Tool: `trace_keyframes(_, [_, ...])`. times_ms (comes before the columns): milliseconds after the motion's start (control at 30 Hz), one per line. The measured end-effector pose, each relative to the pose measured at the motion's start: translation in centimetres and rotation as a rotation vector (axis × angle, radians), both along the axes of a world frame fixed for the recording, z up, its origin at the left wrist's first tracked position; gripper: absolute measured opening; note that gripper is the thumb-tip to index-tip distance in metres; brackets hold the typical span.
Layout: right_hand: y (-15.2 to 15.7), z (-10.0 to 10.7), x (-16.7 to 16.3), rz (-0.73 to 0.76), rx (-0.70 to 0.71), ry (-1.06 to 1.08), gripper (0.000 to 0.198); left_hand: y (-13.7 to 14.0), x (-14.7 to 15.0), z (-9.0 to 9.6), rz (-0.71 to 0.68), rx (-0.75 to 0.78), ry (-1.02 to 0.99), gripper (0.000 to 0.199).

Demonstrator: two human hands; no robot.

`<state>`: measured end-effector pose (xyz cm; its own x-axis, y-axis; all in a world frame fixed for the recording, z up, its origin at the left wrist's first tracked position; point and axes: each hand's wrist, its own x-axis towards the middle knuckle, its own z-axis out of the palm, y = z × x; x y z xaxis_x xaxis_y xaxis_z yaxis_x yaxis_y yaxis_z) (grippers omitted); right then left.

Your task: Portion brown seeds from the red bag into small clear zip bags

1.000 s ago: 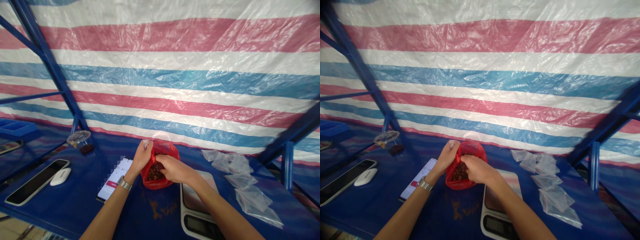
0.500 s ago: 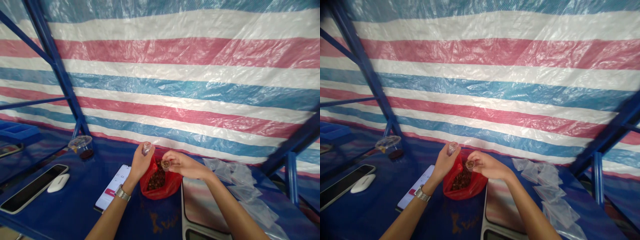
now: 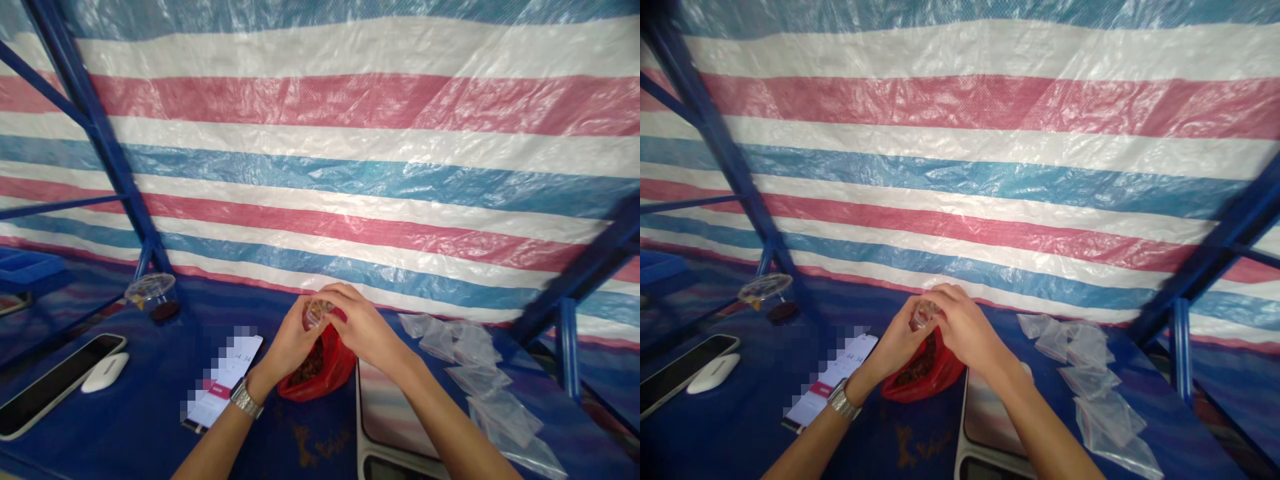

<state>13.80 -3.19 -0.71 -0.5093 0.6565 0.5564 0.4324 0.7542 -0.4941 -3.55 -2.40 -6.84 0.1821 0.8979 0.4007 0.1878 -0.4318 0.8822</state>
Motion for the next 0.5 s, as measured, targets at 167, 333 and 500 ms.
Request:
trace_keyframes(167, [-0.22, -0.30, -0.69, -0.014, 0.105, -0.075, 0.054, 0.33, -0.02, -0.14, -0.082, -0.028, -0.116, 0.031])
trace_keyframes(333, [0.10, -0.86, -0.51, -0.040, 0.150, -0.087, 0.050, 0.25, 0.02, -0.15, -0.080, -0.064, -0.115, 0.031])
trace_keyframes(500, [-0.01, -0.32, -0.10, -0.223, 0.178, -0.024, 0.042, 0.31, -0.33, 0.46, 0.045, -0.070, -0.086, 0.023])
